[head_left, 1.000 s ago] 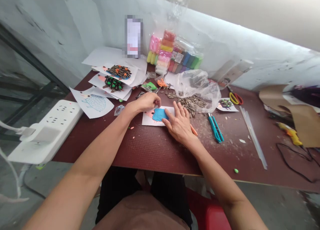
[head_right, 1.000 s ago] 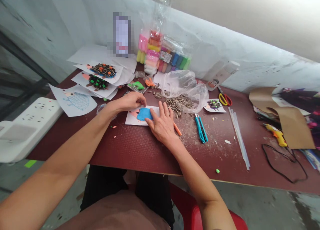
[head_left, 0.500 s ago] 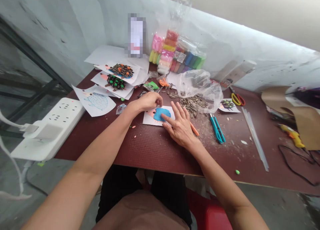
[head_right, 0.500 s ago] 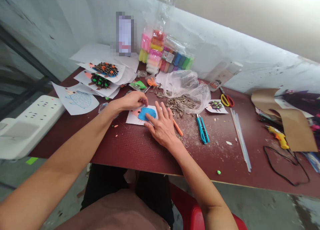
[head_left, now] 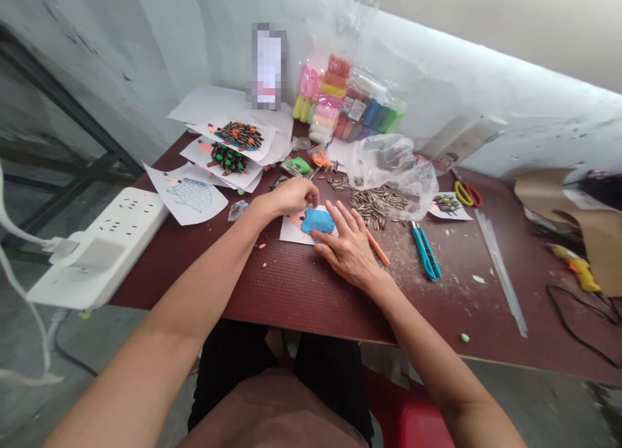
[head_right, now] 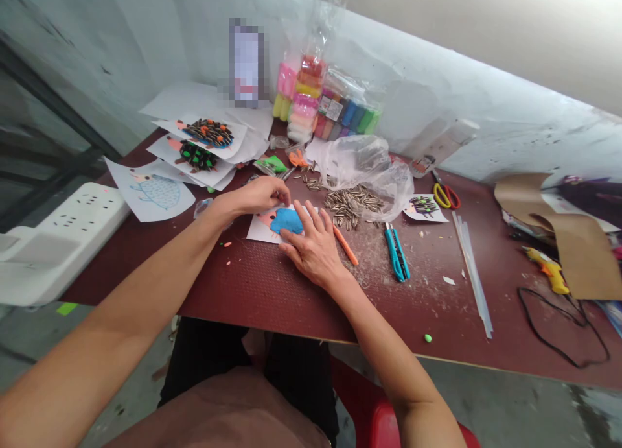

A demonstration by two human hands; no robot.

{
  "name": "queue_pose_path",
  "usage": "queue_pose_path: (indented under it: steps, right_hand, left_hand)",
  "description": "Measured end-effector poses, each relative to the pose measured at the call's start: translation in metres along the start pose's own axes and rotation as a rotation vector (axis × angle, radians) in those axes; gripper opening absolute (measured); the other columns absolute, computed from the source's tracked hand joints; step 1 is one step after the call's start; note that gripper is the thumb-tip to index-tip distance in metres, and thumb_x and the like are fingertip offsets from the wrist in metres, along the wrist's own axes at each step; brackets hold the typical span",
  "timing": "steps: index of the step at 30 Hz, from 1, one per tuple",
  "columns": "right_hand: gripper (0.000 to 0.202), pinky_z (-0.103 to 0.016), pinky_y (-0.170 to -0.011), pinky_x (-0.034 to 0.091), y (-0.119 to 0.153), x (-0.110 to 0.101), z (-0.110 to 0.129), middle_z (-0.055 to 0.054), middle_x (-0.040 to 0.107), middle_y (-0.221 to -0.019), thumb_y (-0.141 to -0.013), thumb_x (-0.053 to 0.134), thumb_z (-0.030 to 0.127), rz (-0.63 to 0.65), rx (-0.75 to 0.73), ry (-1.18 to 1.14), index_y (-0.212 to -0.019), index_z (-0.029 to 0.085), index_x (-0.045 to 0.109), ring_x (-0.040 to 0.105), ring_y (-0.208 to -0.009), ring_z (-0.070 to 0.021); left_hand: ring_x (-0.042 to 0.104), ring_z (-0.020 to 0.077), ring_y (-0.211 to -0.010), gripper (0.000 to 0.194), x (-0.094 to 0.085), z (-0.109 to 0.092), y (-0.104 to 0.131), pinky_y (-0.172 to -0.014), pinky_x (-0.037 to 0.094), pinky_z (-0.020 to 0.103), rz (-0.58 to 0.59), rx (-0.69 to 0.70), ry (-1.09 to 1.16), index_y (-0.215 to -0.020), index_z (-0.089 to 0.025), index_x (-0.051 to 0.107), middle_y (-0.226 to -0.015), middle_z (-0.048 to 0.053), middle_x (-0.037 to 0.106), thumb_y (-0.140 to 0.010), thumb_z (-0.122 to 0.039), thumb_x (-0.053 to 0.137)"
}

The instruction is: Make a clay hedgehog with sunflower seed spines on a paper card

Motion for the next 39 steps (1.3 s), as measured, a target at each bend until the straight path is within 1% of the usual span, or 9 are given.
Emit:
queue_pose_path:
  steps: [5, 10, 15, 19, 23, 29, 33, 39]
  right_hand:
    - [0.039, -0.059, -0.126, 0.020, -0.003, 0.000, 0.005, -0.004, 0.026, -0.174, -0.105, 0.049, 0.048, 0.005, -0.002, -0.031, -0.135, 0.035, 0.070, 0.022, -0.159, -0.0336]
    - [0.039, -0.058, -0.126, 0.022, -0.004, 0.002, 0.007, -0.005, 0.027, -0.173, -0.105, 0.048, 0.048, 0.027, 0.010, -0.030, -0.134, 0.034, 0.071, 0.023, -0.159, -0.0336]
    - [0.043, -0.059, -0.126, 0.022, -0.004, 0.004, 0.010, -0.005, 0.028, -0.173, -0.104, 0.051, 0.050, 0.027, 0.006, -0.014, -0.142, 0.036, 0.065, 0.023, -0.158, -0.0345]
    - [0.041, -0.060, -0.126, 0.021, -0.001, 0.003, 0.008, -0.005, 0.029, -0.172, -0.104, 0.051, 0.049, 0.013, 0.013, 0.004, -0.139, 0.035, 0.068, 0.023, -0.158, -0.0346]
    - [0.038, -0.059, -0.126, 0.022, 0.006, 0.001, 0.004, -0.006, 0.032, -0.171, -0.104, 0.053, 0.047, -0.019, 0.033, 0.026, -0.135, 0.033, 0.070, 0.026, -0.157, -0.0339]
    - [0.033, -0.056, -0.126, 0.025, 0.014, -0.002, -0.004, -0.004, 0.035, -0.170, -0.104, 0.053, 0.042, -0.108, 0.043, 0.034, -0.125, 0.030, 0.075, 0.030, -0.156, -0.0309]
    - [0.031, -0.055, -0.127, 0.025, 0.017, 0.001, -0.006, -0.004, 0.038, -0.169, -0.103, 0.055, 0.040, -0.089, 0.044, 0.064, -0.126, 0.031, 0.074, 0.032, -0.155, -0.0299]
    - [0.033, -0.056, -0.126, 0.025, 0.016, 0.000, -0.004, -0.005, 0.034, -0.171, -0.104, 0.054, 0.040, -0.092, 0.049, 0.025, -0.128, 0.030, 0.073, 0.031, -0.156, -0.0303]
  left_hand:
    - [0.069, 0.0157, -0.085, 0.035, -0.001, -0.002, 0.001, -0.074, 0.048, 0.022, -0.006, -0.002, -0.003, -0.094, -0.018, 0.082, -0.093, 0.004, 0.079, -0.078, -0.003, 0.055]
    - [0.070, 0.0166, -0.088, 0.034, -0.002, -0.004, 0.001, -0.075, 0.049, 0.022, -0.008, -0.011, -0.008, -0.095, -0.017, 0.082, -0.095, 0.005, 0.079, -0.078, -0.002, 0.056]
    - [0.070, 0.0162, -0.087, 0.035, 0.000, -0.001, 0.000, -0.076, 0.049, 0.022, -0.004, -0.006, -0.008, -0.096, -0.018, 0.082, -0.096, 0.005, 0.079, -0.078, -0.004, 0.055]
    - [0.070, 0.0161, -0.086, 0.036, 0.000, -0.001, 0.001, -0.077, 0.050, 0.022, -0.003, -0.002, -0.008, -0.096, -0.018, 0.082, -0.095, 0.005, 0.079, -0.078, -0.005, 0.054]
    - [0.069, 0.0162, -0.086, 0.038, -0.001, -0.002, 0.001, -0.075, 0.049, 0.022, 0.004, -0.002, -0.021, -0.096, -0.018, 0.083, -0.094, 0.005, 0.079, -0.076, -0.005, 0.053]
    - [0.069, 0.0150, -0.084, 0.038, -0.001, -0.002, 0.001, -0.073, 0.049, 0.021, -0.002, 0.019, -0.018, -0.094, -0.019, 0.083, -0.093, 0.004, 0.079, -0.075, -0.006, 0.053]
    - [0.070, 0.0149, -0.085, 0.038, -0.001, -0.002, 0.001, -0.073, 0.049, 0.021, 0.003, 0.016, -0.009, -0.094, -0.018, 0.082, -0.093, 0.005, 0.079, -0.075, -0.005, 0.051]
    - [0.069, 0.0154, -0.084, 0.038, -0.001, -0.001, 0.000, -0.075, 0.050, 0.022, 0.001, 0.012, -0.005, -0.093, -0.018, 0.082, -0.094, 0.005, 0.080, -0.074, -0.006, 0.052]
Point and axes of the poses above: each hand's wrist, its own y-axis away from the middle knuckle, its own x-axis out of the palm, z = x × y, the point moved 4 cm from there along -y, towards the middle knuckle
